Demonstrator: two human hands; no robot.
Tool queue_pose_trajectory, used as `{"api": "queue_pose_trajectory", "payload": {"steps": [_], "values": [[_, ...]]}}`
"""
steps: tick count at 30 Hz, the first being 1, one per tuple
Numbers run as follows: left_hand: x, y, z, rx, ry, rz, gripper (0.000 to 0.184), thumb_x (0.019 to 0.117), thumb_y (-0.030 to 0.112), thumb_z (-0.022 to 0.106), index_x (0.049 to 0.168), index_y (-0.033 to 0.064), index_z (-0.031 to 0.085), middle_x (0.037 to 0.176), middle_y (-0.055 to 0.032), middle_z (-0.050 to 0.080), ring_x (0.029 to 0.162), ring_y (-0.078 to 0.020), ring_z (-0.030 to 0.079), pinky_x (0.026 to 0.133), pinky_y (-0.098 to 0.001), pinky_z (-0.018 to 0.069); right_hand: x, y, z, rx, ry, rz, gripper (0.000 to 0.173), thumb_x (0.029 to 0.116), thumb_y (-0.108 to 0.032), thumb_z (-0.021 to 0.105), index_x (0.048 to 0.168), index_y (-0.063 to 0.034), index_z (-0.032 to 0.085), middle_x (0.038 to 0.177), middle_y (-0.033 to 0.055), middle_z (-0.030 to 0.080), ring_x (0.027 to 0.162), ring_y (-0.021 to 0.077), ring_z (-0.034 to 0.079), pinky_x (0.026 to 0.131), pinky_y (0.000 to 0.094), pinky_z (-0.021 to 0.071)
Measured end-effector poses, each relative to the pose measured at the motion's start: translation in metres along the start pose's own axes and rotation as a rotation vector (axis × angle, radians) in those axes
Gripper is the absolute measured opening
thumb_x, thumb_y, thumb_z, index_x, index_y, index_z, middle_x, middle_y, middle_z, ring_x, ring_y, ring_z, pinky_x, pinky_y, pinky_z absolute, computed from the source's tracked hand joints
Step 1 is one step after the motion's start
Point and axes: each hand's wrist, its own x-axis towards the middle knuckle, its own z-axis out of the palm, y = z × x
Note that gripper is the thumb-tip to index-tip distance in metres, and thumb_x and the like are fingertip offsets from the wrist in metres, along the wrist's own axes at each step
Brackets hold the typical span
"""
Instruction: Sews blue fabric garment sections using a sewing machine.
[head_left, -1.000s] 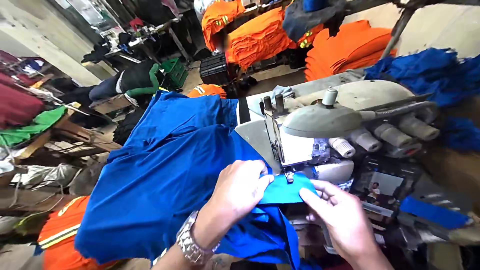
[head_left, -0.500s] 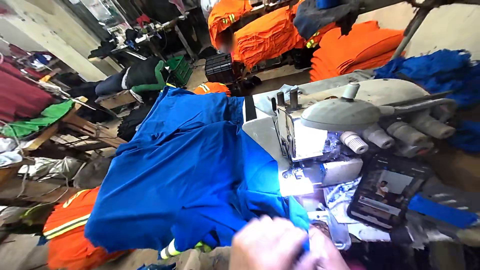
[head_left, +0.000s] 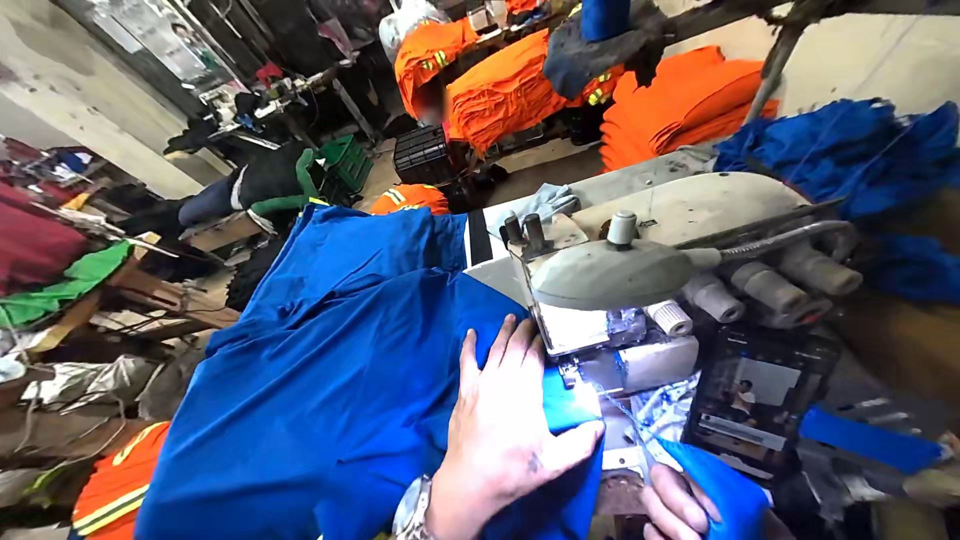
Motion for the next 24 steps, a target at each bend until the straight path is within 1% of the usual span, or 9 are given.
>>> {"api": "queue_pose_trajectory", "payload": {"steps": [7,8,10,12,14,16,18,21,24], "values": [[-0.010,-0.017,-0.012,-0.064,0.035,0.148,0.085,0.0870,0.077,0.052,0.142,0.0124,0.061,0.153,-0.0054,0.054,0.149,-0.0261,0.041,0.120,-0.0693,0.0230,0.016,0.017,0.005,-0.127,-0.062,-0.013,0.027,0.0994,-0.042,0.062,0.103,-0.0186,0.074,0.079,-0.0039,0.068,0.079,0.0117,0.068,0.082,0.0353,0.0563],[-0.022,-0.014,-0.020,-0.175,0.131,0.138,0.067,0.0916,0.066,0.058,0.133,0.0136,0.068,0.144,-0.0043,0.062,0.141,-0.0224,0.050,0.118,-0.0625,0.0313,0.017,0.020,0.011,-0.169,0.005,-0.033,0.024,0.0997,-0.040,0.062,0.103,-0.0197,0.074,0.079,-0.0019,0.070,0.077,0.0134,0.069,0.081,0.0370,0.0580],[-0.048,0.013,-0.035,-0.532,0.196,0.010,0.031,0.0965,0.037,0.067,0.112,0.0117,0.077,0.109,-0.0026,0.074,0.106,-0.0116,0.066,0.095,-0.0366,0.0512,0.020,0.028,0.025,-0.262,0.141,-0.107,0.019,0.1009,-0.034,0.060,0.102,-0.0199,0.072,0.083,0.0000,0.071,0.077,0.0136,0.069,0.076,0.0353,0.0583],[-0.070,0.046,-0.042,-1.036,0.018,-0.162,0.021,0.0964,0.015,0.070,0.109,-0.0019,0.074,0.098,-0.0090,0.070,0.090,-0.0114,0.067,0.082,-0.0282,0.0584,0.023,0.040,0.037,-0.384,0.246,-0.242,0.014,0.1019,-0.023,0.058,0.103,-0.0208,0.073,0.094,-0.0029,0.074,0.085,0.0076,0.069,0.077,0.0287,0.0589],[-0.079,0.055,-0.033,-1.411,0.042,-0.276,0.008,0.0943,0.003,0.068,0.099,-0.0035,0.071,0.097,-0.0082,0.070,0.088,-0.0122,0.069,0.079,-0.0296,0.0610,0.029,0.048,0.035,-0.468,0.214,-0.429,0.011,0.0964,-0.023,0.069,0.106,-0.0223,0.075,0.103,-0.0036,0.074,0.093,0.0058,0.069,0.083,0.0263,0.0584],[-0.076,0.040,-0.030,-1.654,0.056,-0.285,0.006,0.0938,0.012,0.071,0.093,0.0056,0.071,0.098,-0.0024,0.072,0.091,-0.0076,0.068,0.080,-0.0263,0.0582,0.035,0.045,0.029,-0.527,0.123,-0.567,0.016,0.0942,-0.025,0.073,0.110,-0.0220,0.076,0.107,-0.0040,0.075,0.096,0.0050,0.070,0.084,0.0245,0.0587],[-0.068,0.019,-0.033,-1.813,-0.055,-0.327,0.013,0.0895,0.024,0.078,0.091,0.0145,0.070,0.084,0.0054,0.068,0.075,-0.0008,0.063,0.067,-0.0193,0.0540,0.038,0.035,0.026,-0.589,0.121,-0.558,0.016,0.0937,-0.028,0.073,0.108,-0.0220,0.073,0.096,-0.0068,0.074,0.086,0.0018,0.069,0.076,0.0216,0.0588],[-0.051,-0.027,-0.052,-1.755,-0.438,-0.308,0.028,0.0871,0.021,0.076,0.112,0.0183,0.063,0.080,0.0043,0.069,0.069,-0.0013,0.064,0.065,-0.0191,0.0530,0.034,0.005,0.027,-0.689,0.165,-0.299,0.021,0.0914,-0.028,0.077,0.106,-0.0157,0.069,0.083,-0.0023,0.071,0.075,0.0045,0.068,0.070,0.0239,0.0594],[-0.030,-0.066,-0.078,-1.219,-0.603,0.136,0.035,0.0868,0.017,0.079,0.118,0.0125,0.065,0.104,0.0031,0.069,0.093,-0.0044,0.066,0.081,-0.0220,0.0584,0.021,-0.029,0.027,-0.950,0.166,-0.061,0.022,0.0862,-0.031,0.082,0.101,-0.0174,0.072,0.085,-0.0028,0.070,0.075,0.0042,0.067,0.068,0.0216,0.0577]]}}
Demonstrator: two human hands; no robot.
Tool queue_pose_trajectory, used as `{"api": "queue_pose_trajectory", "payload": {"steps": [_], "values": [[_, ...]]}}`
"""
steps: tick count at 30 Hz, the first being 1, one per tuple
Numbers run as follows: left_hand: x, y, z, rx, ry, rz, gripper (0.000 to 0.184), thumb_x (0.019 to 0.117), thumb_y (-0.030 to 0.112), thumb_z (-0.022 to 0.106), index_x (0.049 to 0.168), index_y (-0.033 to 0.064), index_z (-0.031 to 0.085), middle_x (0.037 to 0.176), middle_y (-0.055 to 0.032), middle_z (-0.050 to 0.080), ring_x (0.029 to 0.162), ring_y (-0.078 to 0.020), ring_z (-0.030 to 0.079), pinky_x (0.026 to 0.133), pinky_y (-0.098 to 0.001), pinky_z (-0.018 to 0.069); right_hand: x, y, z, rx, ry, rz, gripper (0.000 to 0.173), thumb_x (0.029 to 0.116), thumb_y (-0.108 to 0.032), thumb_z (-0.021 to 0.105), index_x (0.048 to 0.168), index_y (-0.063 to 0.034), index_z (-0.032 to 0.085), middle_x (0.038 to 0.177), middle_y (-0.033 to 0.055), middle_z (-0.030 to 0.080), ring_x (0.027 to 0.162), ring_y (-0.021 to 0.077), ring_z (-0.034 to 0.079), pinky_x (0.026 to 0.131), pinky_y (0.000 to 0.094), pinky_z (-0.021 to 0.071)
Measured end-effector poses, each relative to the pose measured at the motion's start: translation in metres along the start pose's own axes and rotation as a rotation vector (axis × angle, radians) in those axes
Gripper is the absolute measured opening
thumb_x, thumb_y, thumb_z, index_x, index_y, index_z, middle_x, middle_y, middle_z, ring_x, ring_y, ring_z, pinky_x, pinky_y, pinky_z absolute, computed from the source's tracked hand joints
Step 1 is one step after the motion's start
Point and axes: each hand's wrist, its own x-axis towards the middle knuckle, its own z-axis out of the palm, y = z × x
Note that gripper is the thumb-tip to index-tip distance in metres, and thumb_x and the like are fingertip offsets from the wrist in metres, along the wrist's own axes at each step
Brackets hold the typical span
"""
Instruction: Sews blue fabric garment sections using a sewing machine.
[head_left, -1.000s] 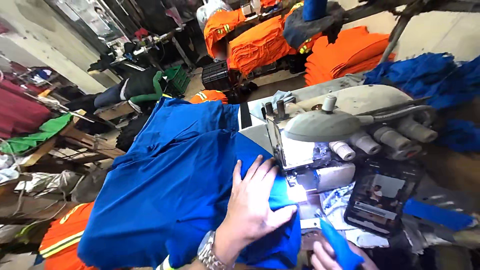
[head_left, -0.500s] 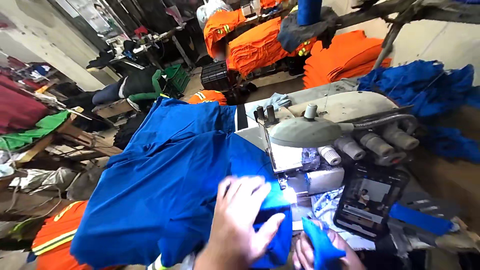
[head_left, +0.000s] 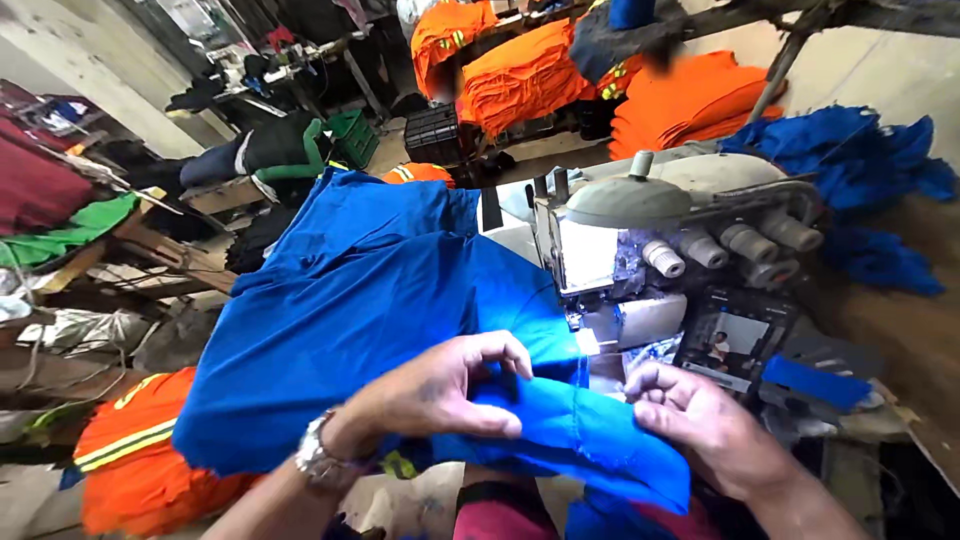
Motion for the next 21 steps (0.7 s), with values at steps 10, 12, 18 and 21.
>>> {"api": "queue_pose_trajectory", "payload": {"steps": [10,12,18,21], "values": [[0.028,-0.021,0.007,0.701,0.487,0.061,0.018,0.0919,0.034,0.071,0.079,0.0220,0.070,0.080,0.0119,0.059,0.074,-0.0006,0.058,0.063,-0.0224,0.0509,-0.002,0.046,0.017,-0.709,0.464,-0.553,0.024,0.0974,-0.039,0.069,0.093,-0.0166,0.078,0.100,-0.0025,0.071,0.095,0.0043,0.067,0.082,0.0211,0.0576],[0.031,-0.026,0.015,0.763,0.596,-0.008,0.013,0.0907,0.032,0.073,0.084,0.0218,0.069,0.083,0.0113,0.063,0.074,-0.0022,0.061,0.063,-0.0268,0.0537,0.000,0.053,0.022,-0.602,0.536,-0.519,0.018,0.0948,-0.030,0.072,0.090,-0.0130,0.078,0.096,-0.0012,0.073,0.091,0.0069,0.069,0.079,0.0223,0.0599],[0.035,-0.017,0.011,0.902,0.570,0.126,0.015,0.0966,0.024,0.064,0.099,0.0191,0.077,0.090,0.0074,0.062,0.078,-0.0023,0.061,0.062,-0.0215,0.0530,-0.015,0.043,0.043,-0.454,0.490,-0.306,0.030,0.0889,-0.020,0.077,0.112,-0.0017,0.072,0.088,-0.0002,0.074,0.076,0.0064,0.070,0.067,0.0233,0.0615],[0.045,-0.001,0.018,0.755,0.615,0.316,0.011,0.0936,0.015,0.068,0.095,0.0147,0.079,0.096,0.0059,0.065,0.085,-0.0001,0.063,0.069,-0.0165,0.0550,-0.023,0.028,0.062,-0.256,0.179,-0.175,0.014,0.0961,-0.014,0.070,0.098,-0.0027,0.077,0.091,0.0001,0.075,0.083,0.0037,0.070,0.076,0.0242,0.0605]]}}
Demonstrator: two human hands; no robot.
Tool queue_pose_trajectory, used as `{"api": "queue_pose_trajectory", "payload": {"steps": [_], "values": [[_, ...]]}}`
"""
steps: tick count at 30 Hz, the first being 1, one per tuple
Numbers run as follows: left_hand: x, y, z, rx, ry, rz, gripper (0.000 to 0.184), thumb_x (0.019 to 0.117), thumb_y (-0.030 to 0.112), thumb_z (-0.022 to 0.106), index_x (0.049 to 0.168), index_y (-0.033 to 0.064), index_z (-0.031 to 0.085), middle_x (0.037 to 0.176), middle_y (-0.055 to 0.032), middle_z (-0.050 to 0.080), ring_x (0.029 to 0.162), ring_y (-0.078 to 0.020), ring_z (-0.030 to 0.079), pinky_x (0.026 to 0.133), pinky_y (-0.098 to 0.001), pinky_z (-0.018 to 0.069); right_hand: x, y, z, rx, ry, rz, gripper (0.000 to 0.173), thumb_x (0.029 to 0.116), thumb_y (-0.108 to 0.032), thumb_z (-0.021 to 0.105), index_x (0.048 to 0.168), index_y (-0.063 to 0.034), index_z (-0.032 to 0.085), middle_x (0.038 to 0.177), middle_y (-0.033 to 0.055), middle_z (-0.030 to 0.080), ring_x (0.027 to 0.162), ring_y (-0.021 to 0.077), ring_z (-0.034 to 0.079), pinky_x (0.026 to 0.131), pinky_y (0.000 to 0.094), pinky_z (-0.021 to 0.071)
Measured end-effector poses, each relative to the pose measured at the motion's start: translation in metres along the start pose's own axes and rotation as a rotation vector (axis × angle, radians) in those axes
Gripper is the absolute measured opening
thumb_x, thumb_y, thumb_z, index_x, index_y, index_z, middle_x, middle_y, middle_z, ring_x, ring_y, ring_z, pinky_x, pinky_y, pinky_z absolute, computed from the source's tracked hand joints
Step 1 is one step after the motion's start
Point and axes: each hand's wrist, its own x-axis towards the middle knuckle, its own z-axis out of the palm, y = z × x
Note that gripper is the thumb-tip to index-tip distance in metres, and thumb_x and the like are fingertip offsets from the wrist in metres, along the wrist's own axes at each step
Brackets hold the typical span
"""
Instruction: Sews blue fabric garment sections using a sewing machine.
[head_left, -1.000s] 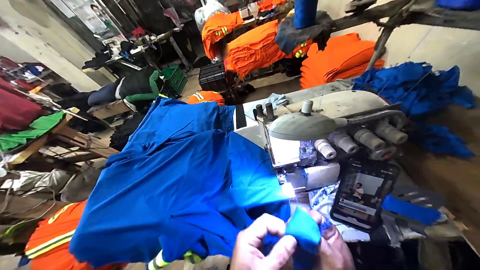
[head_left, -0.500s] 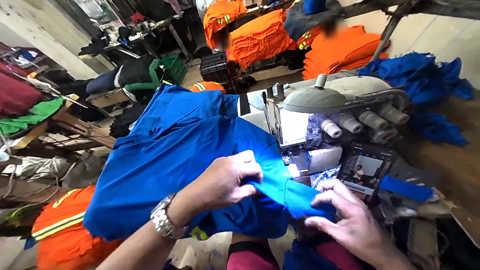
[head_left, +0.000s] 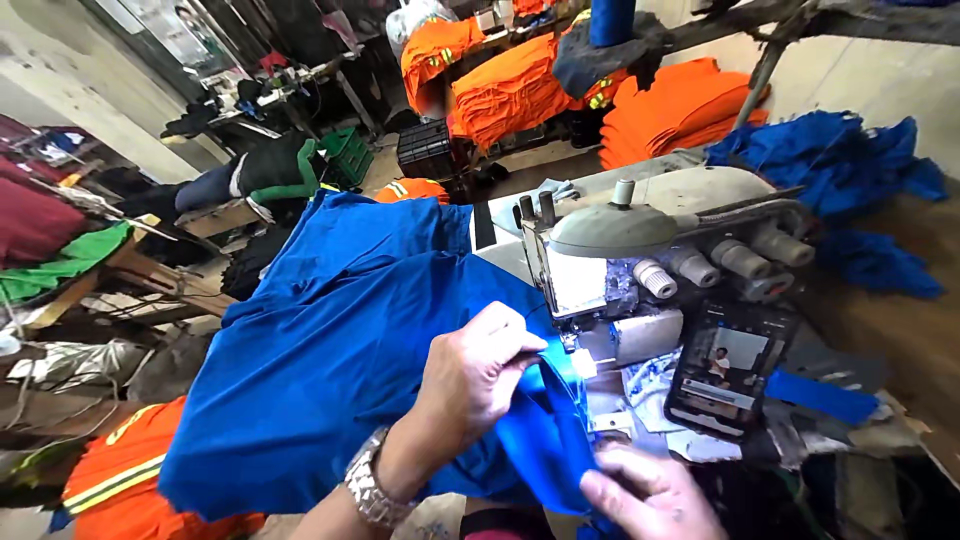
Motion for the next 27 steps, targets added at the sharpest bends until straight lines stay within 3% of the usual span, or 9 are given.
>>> {"api": "queue_pose_trajectory", "payload": {"steps": [1,3,4,6,8,10,13,16,27], "values": [[0.005,0.005,0.005,-0.050,0.050,0.040,0.011,0.0916,0.011,0.069,0.094,0.0124,0.079,0.097,0.0038,0.067,0.088,-0.0013,0.065,0.072,-0.0170,0.0559,0.003,-0.002,0.007,0.163,-0.085,0.048,0.014,0.0973,-0.013,0.068,0.100,-0.0024,0.076,0.093,-0.0005,0.075,0.085,0.0039,0.070,0.077,0.0251,0.0606],[0.013,0.007,0.018,-0.105,0.143,0.107,0.009,0.0904,0.006,0.070,0.093,0.0077,0.079,0.096,-0.0008,0.069,0.090,-0.0049,0.066,0.075,-0.0188,0.0564,0.011,0.004,0.018,0.402,-0.163,0.121,0.025,0.0979,-0.013,0.067,0.119,0.0000,0.069,0.101,0.0006,0.075,0.090,0.0069,0.071,0.082,0.0282,0.0598],[0.014,0.003,0.024,-0.105,0.172,0.115,0.009,0.0897,0.006,0.070,0.092,0.0063,0.078,0.096,-0.0021,0.070,0.091,-0.0065,0.067,0.078,-0.0205,0.0572,0.014,0.008,0.021,0.362,-0.128,0.110,0.033,0.0979,-0.014,0.068,0.126,0.0013,0.064,0.097,0.0006,0.074,0.086,0.0067,0.070,0.080,0.0275,0.0600],[0.009,-0.010,0.030,-0.091,0.179,0.067,0.006,0.0913,0.007,0.072,0.094,0.0058,0.077,0.098,-0.0016,0.071,0.092,-0.0070,0.068,0.081,-0.0231,0.0590,0.015,0.023,0.024,-0.091,0.081,-0.021,0.047,0.0974,-0.021,0.068,0.135,0.0054,0.061,0.072,-0.0041,0.064,0.059,0.0027,0.055,0.055,0.0217,0.0499],[0.000,-0.025,0.033,-0.090,0.150,-0.008,0.008,0.0934,0.008,0.070,0.098,0.0068,0.077,0.102,0.0003,0.072,0.095,-0.0056,0.069,0.084,-0.0235,0.0599,0.016,0.041,0.025,-0.538,0.325,-0.205,0.050,0.0945,-0.027,0.069,0.128,0.0095,0.065,0.066,-0.0002,0.066,0.050,0.0058,0.055,0.049,0.0242,0.0510],[-0.006,-0.034,0.032,-0.130,0.111,-0.066,0.010,0.0952,0.008,0.068,0.100,0.0073,0.077,0.105,0.0014,0.073,0.099,-0.0052,0.069,0.089,-0.0236,0.0598,0.021,0.053,0.026,-0.654,0.463,-0.242,0.046,0.0935,-0.029,0.070,0.123,0.0061,0.065,0.068,-0.0014,0.068,0.050,0.0052,0.058,0.046,0.0251,0.0524],[-0.004,-0.039,0.026,-0.166,0.044,-0.103,0.011,0.0961,0.007,0.066,0.100,0.0079,0.076,0.104,0.0023,0.073,0.099,-0.0049,0.069,0.089,-0.0233,0.0593,0.033,0.060,0.025,-0.604,0.522,-0.193,0.037,0.0918,-0.027,0.069,0.119,-0.0025,0.067,0.071,-0.0054,0.069,0.053,0.0035,0.061,0.048,0.0258,0.0536],[0.000,-0.030,0.019,-0.190,0.015,-0.127,0.011,0.0961,0.008,0.066,0.100,0.0088,0.076,0.103,0.0029,0.073,0.096,-0.0043,0.069,0.086,-0.0226,0.0591,0.030,0.057,0.020,-0.491,0.495,-0.195,0.020,0.0919,-0.026,0.070,0.101,-0.0093,0.077,0.076,-0.0058,0.074,0.062,-0.0014,0.066,0.057,0.0194,0.0572],[0.010,-0.038,0.030,-0.103,-0.017,-0.128,0.016,0.0900,0.003,0.062,0.090,0.0110,0.076,0.100,0.0016,0.070,0.095,-0.0073,0.067,0.082,-0.0256,0.0583,0.012,0.036,0.010,-0.205,0.440,-0.038,0.017,0.0819,-0.021,0.085,0.088,-0.0081,0.076,0.080,-0.0001,0.074,0.065,0.0056,0.069,0.057,0.0220,0.0597]]}}
